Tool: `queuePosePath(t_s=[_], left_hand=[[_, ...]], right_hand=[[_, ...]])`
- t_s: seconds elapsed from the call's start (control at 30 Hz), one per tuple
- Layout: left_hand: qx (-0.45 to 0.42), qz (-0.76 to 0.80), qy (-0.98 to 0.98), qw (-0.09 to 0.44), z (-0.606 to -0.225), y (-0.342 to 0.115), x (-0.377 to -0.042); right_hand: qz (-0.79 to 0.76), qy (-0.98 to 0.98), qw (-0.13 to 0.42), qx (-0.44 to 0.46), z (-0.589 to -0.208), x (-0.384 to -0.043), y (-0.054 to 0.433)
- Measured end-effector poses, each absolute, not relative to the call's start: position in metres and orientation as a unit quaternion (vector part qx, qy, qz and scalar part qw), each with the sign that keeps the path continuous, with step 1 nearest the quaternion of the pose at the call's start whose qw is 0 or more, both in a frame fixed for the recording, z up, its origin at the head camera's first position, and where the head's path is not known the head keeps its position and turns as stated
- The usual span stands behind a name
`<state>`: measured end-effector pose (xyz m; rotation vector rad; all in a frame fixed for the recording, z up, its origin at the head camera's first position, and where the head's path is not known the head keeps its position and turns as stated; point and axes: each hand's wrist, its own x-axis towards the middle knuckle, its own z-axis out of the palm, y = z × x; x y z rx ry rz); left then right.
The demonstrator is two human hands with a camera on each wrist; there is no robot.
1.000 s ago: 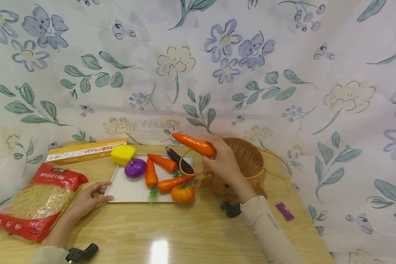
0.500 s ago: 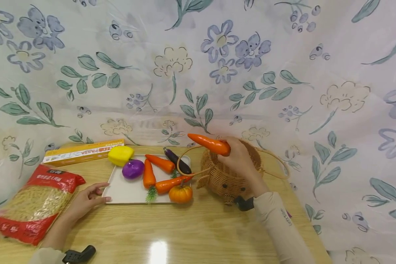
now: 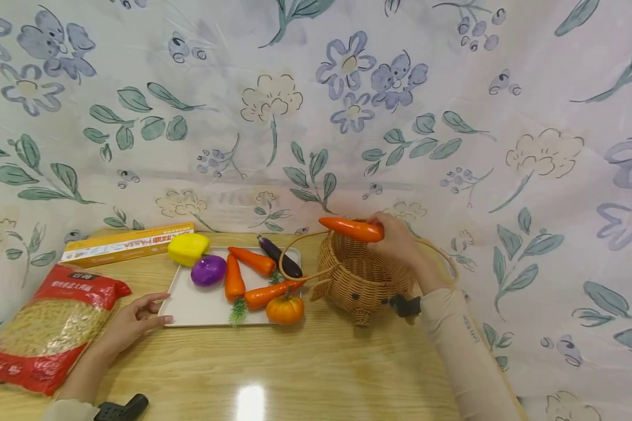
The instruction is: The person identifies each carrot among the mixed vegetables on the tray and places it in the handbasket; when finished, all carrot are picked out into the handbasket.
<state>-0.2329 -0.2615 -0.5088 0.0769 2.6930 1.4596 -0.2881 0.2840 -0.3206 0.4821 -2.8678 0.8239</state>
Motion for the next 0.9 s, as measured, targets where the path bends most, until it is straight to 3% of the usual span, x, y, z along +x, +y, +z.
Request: queuePosePath(t_s=[0.9], left_hand=[[0.029, 0.469, 0.882, 0.04, -0.509, -0.263, -0.233]], right_hand=[[0.23, -0.961, -0.05, 0.147, -0.315, -0.309, 0.321]])
